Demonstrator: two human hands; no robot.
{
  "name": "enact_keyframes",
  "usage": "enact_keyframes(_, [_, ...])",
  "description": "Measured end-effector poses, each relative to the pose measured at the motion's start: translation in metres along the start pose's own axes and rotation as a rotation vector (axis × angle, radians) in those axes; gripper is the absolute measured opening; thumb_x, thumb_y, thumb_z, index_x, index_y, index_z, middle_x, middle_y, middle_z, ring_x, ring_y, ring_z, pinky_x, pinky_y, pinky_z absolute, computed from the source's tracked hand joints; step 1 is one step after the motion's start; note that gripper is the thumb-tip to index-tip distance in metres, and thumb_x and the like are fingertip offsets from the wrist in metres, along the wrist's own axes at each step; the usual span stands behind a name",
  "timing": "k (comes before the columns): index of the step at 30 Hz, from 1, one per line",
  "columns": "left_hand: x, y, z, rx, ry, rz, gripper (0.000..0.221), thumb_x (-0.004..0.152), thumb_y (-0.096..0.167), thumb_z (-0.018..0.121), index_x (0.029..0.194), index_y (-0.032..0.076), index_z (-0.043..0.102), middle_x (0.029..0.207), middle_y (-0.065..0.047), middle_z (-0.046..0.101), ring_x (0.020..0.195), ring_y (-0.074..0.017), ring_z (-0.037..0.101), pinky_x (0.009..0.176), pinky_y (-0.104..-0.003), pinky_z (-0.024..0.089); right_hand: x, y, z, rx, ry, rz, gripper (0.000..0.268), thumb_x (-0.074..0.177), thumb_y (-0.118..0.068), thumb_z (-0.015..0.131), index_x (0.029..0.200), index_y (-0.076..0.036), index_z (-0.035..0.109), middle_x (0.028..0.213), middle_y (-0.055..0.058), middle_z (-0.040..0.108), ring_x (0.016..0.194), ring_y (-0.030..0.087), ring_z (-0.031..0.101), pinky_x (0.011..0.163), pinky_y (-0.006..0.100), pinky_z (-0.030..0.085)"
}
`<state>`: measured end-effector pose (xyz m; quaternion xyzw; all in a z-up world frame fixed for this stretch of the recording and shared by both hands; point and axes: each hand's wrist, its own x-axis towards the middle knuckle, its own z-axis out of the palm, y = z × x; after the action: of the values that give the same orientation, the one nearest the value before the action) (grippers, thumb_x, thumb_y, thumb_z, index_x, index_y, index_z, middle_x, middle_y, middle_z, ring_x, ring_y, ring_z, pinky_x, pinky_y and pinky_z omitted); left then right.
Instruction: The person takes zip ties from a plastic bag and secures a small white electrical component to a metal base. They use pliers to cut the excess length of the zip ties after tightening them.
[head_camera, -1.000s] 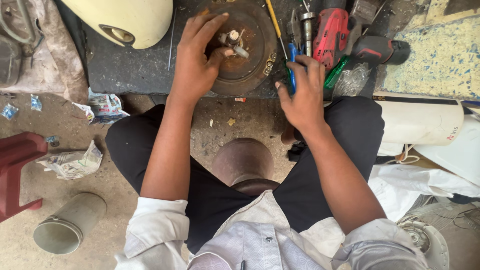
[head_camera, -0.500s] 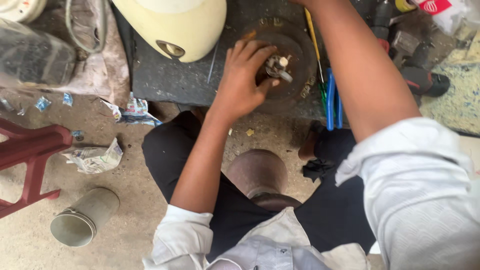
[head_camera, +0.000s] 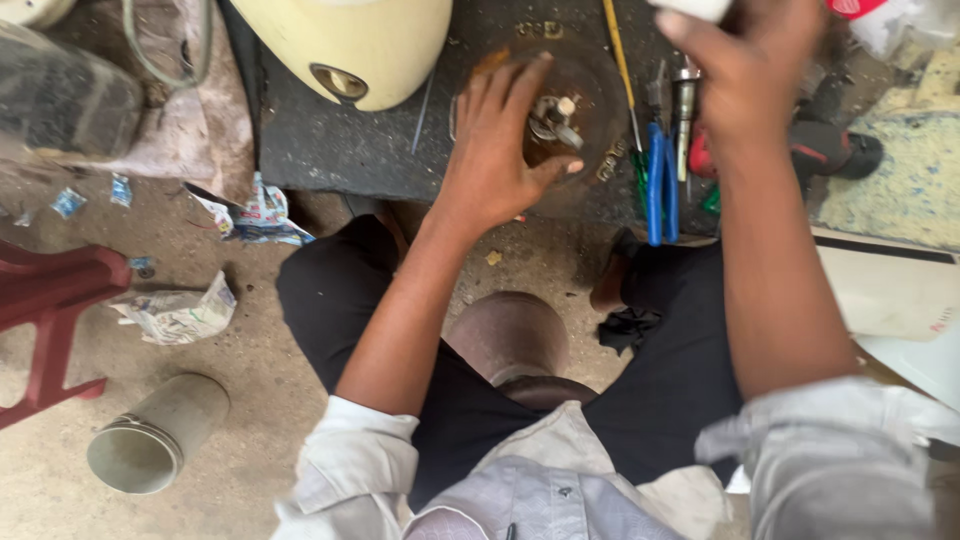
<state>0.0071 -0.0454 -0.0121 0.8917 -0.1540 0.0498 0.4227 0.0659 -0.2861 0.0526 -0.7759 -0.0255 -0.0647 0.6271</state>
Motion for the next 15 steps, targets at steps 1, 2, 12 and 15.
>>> enact_keyframes(1, [-0.003,0.002,0.007,0.006,0.041,-0.003,0.113,0.066,0.046,0.097,0.153,0.007,0.035,0.148,-0.023,0.042,0.140,-0.0422,0.037,0.115,-0.057,0.031,-0.023,-0.004,-0.013,0.070,0.058,0.022,0.044,0.090,-0.005,0.079,0.126,-0.005,0.054,0.093,0.004,0.069,0.075,0.015,0.062,0.063,0.027,0.047])
enact_keyframes(2, [-0.009,0.007,0.016,0.057,0.131,-0.012,0.111,0.071,0.047,0.097,0.152,0.005,0.034,0.148,-0.025,0.040,0.141,-0.0437,0.036,0.115,-0.059,0.030,-0.041,-0.004,-0.022,0.088,0.123,0.021,0.040,0.093,-0.003,0.080,0.126,-0.002,0.057,0.093,0.007,0.068,0.076,0.015,0.062,0.063,0.026,0.046])
enact_keyframes(12, [-0.026,0.020,0.033,-0.146,0.228,-0.101,0.074,0.088,0.019,0.089,0.146,0.003,0.045,0.140,-0.019,0.049,0.131,-0.0361,0.058,0.110,-0.045,0.055,-0.051,0.023,-0.007,0.389,-0.109,0.434,0.027,0.106,-0.017,0.068,0.129,-0.004,0.064,0.101,0.015,0.070,0.083,0.024,0.069,0.065,0.037,0.057])
enact_keyframes(15, [-0.039,0.020,0.020,-0.112,0.239,-0.021,0.070,0.090,0.014,0.086,0.146,0.002,0.047,0.143,-0.020,0.051,0.135,-0.0386,0.058,0.112,-0.046,0.054,-0.063,0.024,0.018,0.092,-0.197,0.412,0.037,0.099,-0.018,0.077,0.132,-0.007,0.063,0.098,0.008,0.068,0.079,0.016,0.062,0.064,0.029,0.049])
